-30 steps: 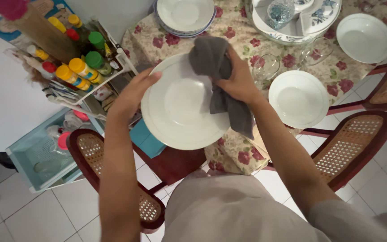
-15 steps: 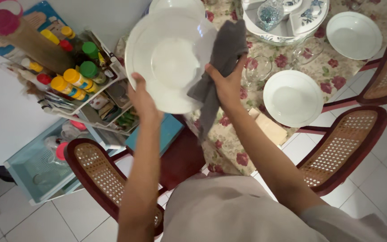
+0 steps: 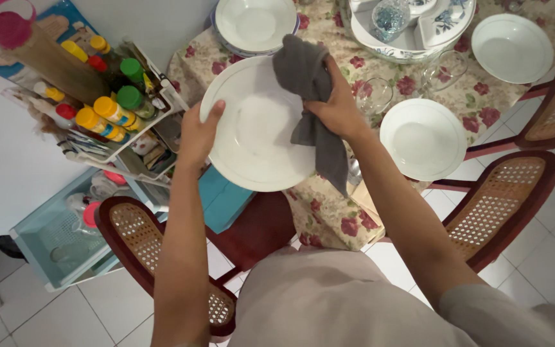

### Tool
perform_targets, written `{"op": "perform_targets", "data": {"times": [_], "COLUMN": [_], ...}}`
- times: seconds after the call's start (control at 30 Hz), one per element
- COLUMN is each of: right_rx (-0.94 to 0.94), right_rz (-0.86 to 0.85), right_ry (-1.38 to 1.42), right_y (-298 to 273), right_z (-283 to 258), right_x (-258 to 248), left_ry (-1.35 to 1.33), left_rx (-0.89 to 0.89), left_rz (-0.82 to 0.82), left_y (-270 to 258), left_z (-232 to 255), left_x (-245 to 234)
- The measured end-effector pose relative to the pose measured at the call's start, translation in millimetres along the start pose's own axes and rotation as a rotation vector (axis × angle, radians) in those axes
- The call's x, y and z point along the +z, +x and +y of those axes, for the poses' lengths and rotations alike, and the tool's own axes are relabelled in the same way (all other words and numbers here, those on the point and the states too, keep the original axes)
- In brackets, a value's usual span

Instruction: The person wipes several white plates with a gray cloth, then places them on a dining table. They arrange cutlery wrapped in napkins beside each plate and adjust a chair. The table is covered with a floral tablecloth and already has glasses and other dishes.

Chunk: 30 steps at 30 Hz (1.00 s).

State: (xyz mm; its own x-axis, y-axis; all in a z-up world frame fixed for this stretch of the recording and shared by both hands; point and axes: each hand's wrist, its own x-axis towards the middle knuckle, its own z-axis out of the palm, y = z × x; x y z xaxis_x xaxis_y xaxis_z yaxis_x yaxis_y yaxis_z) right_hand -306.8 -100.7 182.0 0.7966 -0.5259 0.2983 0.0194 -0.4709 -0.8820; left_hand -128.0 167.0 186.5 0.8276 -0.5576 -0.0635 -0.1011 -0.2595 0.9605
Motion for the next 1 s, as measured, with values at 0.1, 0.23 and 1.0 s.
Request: {"op": "perform_targets", "data": {"times": [0.1, 0.23, 1.0], "right_rx": [0.088, 0.1, 0.181], "right_rz": [0.095, 0.321, 0.231], "right_ry": [0.209, 0.181, 1.051], "right_y": [2.1, -14.6, 22.1], "right_z": [-3.9, -6.5, 55.2], "right_x": [8.9, 33.6, 81.0], "left_ry": [-0.042, -0.33, -1.028], "left_rx": [0.086, -0.088, -0.403], "left_rz": [0.167, 0.41, -0.219], "left_y": [-2.3, -8.6, -18.5], "left_z": [-7.4, -29.0, -82.2], "left_x": [13.6, 46.7, 98.7]}}
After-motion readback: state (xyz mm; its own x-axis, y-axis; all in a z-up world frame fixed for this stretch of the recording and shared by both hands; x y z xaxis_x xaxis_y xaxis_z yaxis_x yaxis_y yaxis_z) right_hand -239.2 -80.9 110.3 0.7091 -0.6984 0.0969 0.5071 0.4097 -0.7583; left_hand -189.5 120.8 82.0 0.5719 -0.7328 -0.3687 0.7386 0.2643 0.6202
